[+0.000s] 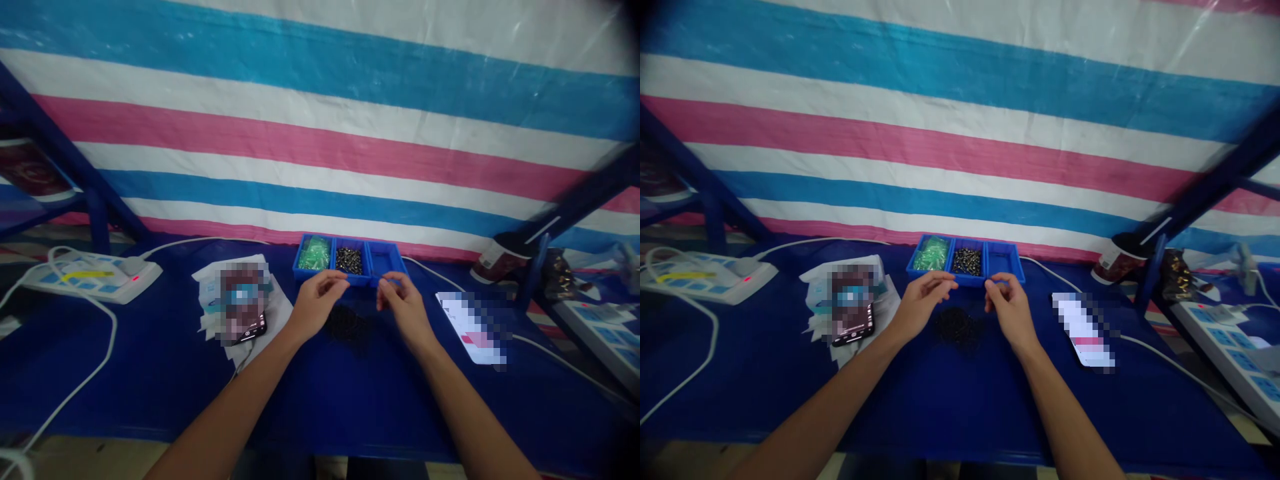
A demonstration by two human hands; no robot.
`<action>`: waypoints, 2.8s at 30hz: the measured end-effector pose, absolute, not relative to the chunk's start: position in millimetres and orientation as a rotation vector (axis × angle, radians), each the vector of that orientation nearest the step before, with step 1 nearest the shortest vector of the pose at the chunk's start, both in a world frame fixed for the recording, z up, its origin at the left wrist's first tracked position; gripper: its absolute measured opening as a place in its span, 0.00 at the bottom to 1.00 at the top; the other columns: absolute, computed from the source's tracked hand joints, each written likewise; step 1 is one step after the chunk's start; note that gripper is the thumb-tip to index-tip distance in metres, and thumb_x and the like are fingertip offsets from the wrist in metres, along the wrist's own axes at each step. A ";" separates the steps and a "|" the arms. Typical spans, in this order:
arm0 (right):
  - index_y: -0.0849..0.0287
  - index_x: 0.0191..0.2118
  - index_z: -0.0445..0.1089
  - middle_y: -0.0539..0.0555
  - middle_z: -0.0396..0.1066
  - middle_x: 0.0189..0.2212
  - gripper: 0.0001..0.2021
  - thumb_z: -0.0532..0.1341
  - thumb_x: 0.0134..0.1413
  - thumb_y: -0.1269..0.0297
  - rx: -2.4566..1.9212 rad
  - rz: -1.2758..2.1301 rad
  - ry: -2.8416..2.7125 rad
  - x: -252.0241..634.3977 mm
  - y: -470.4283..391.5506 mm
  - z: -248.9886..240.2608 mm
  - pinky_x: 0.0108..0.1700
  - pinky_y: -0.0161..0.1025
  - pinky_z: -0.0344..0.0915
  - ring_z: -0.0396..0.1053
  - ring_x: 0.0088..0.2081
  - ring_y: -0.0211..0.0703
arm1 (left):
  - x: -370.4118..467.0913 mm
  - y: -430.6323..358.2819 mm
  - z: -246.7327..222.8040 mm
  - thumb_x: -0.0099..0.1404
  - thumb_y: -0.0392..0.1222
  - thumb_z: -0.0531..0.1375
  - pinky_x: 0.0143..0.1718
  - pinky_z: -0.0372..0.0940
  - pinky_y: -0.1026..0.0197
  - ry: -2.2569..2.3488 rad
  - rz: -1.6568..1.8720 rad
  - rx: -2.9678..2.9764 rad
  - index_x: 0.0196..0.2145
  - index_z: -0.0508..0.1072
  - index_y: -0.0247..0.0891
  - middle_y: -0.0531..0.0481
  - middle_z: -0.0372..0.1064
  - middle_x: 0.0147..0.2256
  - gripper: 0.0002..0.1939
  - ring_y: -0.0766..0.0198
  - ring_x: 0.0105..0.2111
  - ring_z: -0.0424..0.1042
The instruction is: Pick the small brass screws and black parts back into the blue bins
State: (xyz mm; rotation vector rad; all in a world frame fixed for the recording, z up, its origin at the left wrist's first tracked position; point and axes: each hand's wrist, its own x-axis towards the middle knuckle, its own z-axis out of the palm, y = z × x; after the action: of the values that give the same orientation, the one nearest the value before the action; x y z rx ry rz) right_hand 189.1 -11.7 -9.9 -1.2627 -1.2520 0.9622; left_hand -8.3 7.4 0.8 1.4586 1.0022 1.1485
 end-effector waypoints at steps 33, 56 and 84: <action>0.57 0.41 0.75 0.56 0.73 0.40 0.10 0.57 0.59 0.68 -1.485 0.526 -2.137 208.3 4.3 -46.9 0.46 0.41 0.65 0.72 0.41 0.46 | -12.1 6.7 -16.8 0.66 0.40 0.55 0.39 0.65 0.60 1.308 1.044 1.854 0.35 0.75 0.39 0.51 0.75 0.34 0.08 0.63 0.34 0.72; 0.56 0.45 0.72 0.56 0.74 0.40 0.13 0.51 0.64 0.62 -1.367 0.765 -1.983 206.9 -8.2 -23.1 0.44 0.44 0.67 0.72 0.39 0.45 | -6.7 -1.4 -11.6 0.66 0.39 0.56 0.38 0.65 0.59 1.307 1.013 2.056 0.38 0.74 0.40 0.50 0.74 0.34 0.07 0.61 0.35 0.72; 0.53 0.43 0.59 0.41 0.56 0.21 0.22 0.65 0.50 0.47 -1.370 0.978 -1.021 186.2 -12.6 -14.3 0.19 0.31 0.46 0.50 0.17 0.32 | -7.6 -6.9 0.8 0.67 0.43 0.58 0.38 0.67 0.59 1.205 1.205 1.977 0.46 0.73 0.41 0.49 0.75 0.40 0.11 0.64 0.34 0.72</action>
State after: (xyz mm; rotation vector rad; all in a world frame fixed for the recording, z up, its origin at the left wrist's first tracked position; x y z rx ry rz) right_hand 186.2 -12.6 -14.3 -1.3696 -1.0206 0.9779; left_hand -7.6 -6.9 0.8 1.9770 1.2051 1.2046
